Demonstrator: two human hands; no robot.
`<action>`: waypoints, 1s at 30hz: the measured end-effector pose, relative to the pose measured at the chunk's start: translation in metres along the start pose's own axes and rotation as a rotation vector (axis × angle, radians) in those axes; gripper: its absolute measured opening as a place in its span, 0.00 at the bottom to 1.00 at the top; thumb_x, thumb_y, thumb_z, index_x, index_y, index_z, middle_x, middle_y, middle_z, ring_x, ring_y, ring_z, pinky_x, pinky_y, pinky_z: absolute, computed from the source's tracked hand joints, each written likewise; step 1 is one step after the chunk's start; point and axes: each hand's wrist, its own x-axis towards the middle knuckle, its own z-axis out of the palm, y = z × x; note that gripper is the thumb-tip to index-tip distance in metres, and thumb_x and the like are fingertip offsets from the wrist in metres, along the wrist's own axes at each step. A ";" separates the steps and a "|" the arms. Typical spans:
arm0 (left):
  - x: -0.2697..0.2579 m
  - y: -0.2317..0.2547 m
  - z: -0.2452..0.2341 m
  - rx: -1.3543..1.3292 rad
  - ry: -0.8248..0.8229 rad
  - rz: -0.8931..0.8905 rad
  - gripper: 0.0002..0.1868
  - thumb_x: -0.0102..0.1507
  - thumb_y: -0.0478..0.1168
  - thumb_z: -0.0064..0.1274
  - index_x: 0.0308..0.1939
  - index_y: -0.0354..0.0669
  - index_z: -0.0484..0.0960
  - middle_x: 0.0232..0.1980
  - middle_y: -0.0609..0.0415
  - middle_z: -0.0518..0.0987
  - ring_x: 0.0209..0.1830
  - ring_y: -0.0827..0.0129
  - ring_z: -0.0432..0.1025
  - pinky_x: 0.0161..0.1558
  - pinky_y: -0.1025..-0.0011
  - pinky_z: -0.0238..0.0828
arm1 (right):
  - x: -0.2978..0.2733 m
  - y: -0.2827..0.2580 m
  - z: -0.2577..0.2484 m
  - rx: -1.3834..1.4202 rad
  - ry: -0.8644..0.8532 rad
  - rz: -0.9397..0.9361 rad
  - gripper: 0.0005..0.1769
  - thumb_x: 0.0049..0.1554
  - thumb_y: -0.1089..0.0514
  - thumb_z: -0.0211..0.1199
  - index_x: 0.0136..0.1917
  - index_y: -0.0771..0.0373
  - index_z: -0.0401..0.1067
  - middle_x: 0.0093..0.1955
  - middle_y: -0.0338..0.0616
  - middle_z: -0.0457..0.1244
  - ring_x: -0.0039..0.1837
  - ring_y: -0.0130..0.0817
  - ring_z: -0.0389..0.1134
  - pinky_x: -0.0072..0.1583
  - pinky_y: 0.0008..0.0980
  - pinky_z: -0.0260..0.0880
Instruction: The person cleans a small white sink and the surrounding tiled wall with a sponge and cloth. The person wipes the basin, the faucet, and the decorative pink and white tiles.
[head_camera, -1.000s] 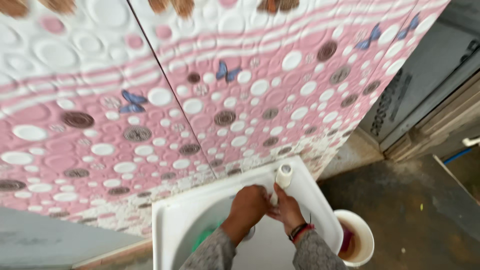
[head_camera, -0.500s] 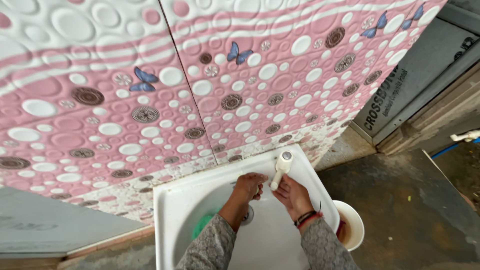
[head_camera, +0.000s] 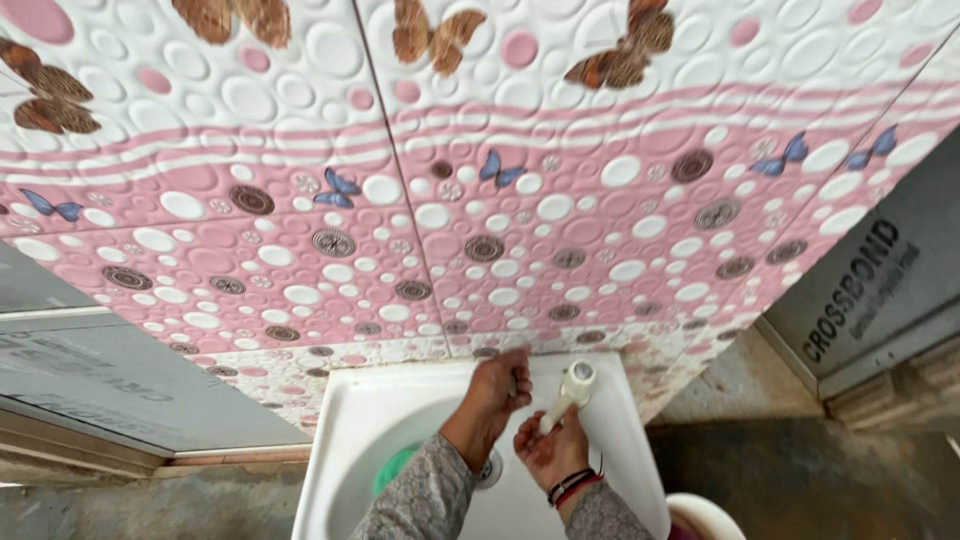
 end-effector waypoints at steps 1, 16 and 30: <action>0.006 -0.006 0.004 -0.018 -0.023 0.004 0.08 0.64 0.43 0.55 0.37 0.44 0.76 0.27 0.59 0.70 0.25 0.72 0.66 0.27 0.73 0.63 | 0.000 -0.009 0.005 -0.009 0.000 0.012 0.36 0.67 0.29 0.36 0.45 0.64 0.64 0.38 0.44 0.59 0.41 0.38 0.61 0.47 0.39 0.67; 0.029 -0.024 -0.009 0.680 -0.006 0.204 0.09 0.66 0.40 0.56 0.38 0.35 0.83 0.28 0.50 0.79 0.25 0.67 0.72 0.28 0.69 0.70 | -0.016 -0.042 -0.013 -0.396 -0.309 -0.024 0.15 0.62 0.57 0.60 0.56 0.71 0.65 0.53 0.51 0.65 0.59 0.48 0.72 0.62 0.42 0.75; 0.003 0.023 -0.151 1.565 0.342 0.578 0.07 0.59 0.31 0.55 0.36 0.44 0.88 0.41 0.44 0.84 0.45 0.51 0.78 0.49 0.58 0.74 | -0.056 -0.002 0.013 -0.408 -0.102 -0.095 0.38 0.65 0.27 0.42 0.52 0.67 0.65 0.47 0.47 0.62 0.53 0.40 0.67 0.59 0.41 0.71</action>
